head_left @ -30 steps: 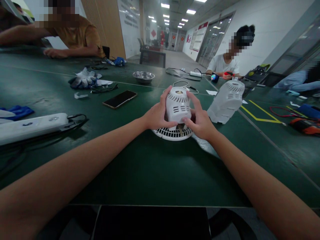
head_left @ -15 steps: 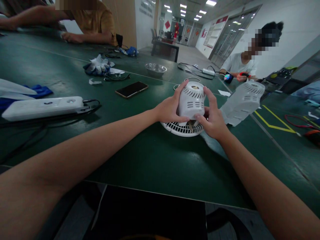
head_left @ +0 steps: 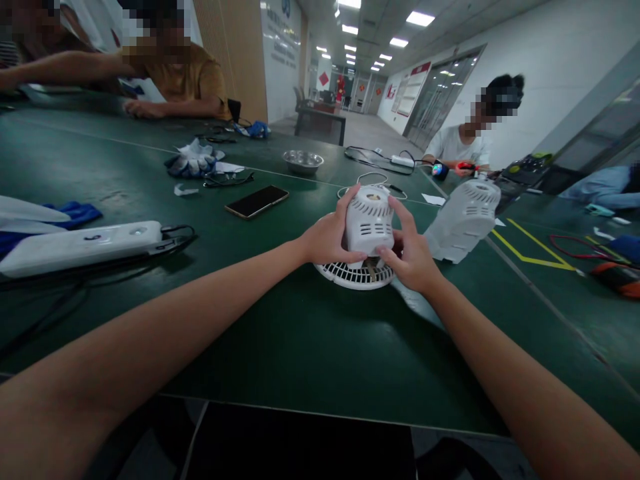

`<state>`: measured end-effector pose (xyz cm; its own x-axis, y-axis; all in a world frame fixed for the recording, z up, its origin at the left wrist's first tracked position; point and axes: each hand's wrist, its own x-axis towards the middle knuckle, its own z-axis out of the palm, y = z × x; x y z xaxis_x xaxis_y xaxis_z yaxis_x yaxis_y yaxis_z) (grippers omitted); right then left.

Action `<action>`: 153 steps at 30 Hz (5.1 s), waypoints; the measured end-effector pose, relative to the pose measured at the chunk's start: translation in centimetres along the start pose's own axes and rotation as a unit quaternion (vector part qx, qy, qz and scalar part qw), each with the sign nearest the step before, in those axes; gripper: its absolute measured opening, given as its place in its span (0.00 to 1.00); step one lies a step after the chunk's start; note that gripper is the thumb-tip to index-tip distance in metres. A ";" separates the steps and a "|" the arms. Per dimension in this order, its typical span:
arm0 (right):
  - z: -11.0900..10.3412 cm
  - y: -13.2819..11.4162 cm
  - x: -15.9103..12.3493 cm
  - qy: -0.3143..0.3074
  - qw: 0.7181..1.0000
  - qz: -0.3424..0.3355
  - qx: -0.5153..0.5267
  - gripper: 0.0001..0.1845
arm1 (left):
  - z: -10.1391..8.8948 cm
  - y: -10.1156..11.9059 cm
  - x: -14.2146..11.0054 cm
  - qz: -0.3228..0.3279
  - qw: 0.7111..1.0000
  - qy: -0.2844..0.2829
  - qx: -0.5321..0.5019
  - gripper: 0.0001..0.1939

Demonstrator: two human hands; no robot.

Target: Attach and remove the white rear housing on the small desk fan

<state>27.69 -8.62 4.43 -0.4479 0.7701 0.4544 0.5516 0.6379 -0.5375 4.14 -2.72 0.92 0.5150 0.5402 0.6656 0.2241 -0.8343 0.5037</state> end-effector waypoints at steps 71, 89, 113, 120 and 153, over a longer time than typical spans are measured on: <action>-0.4 -1.0 -0.1 0.010 1.000 0.021 -0.012 0.47 | -0.7 0.3 0.4 -0.045 0.998 -0.004 -0.042 0.70; -0.6 0.4 0.3 -0.017 1.000 0.025 0.003 0.44 | -0.9 -0.6 0.6 -0.049 0.998 -0.008 -0.030 0.74; 0.7 3.0 0.3 0.074 0.994 0.075 0.007 0.52 | -1.7 -3.4 -0.1 -0.286 0.944 0.118 0.111 0.24; 1.1 2.9 0.4 0.081 0.993 0.080 -0.014 0.54 | -1.7 -3.4 -0.1 -0.329 0.934 0.118 0.071 0.26; 0.7 3.7 0.3 0.098 0.989 0.107 0.028 0.56 | -3.1 -4.3 -0.4 -0.360 0.925 0.045 0.114 0.20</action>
<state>29.08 -6.06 2.05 -0.1770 0.8748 0.4510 0.5777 0.4633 -0.6720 0.42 0.99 0.24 0.0948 0.9633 0.2511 0.6556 -0.2502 0.7124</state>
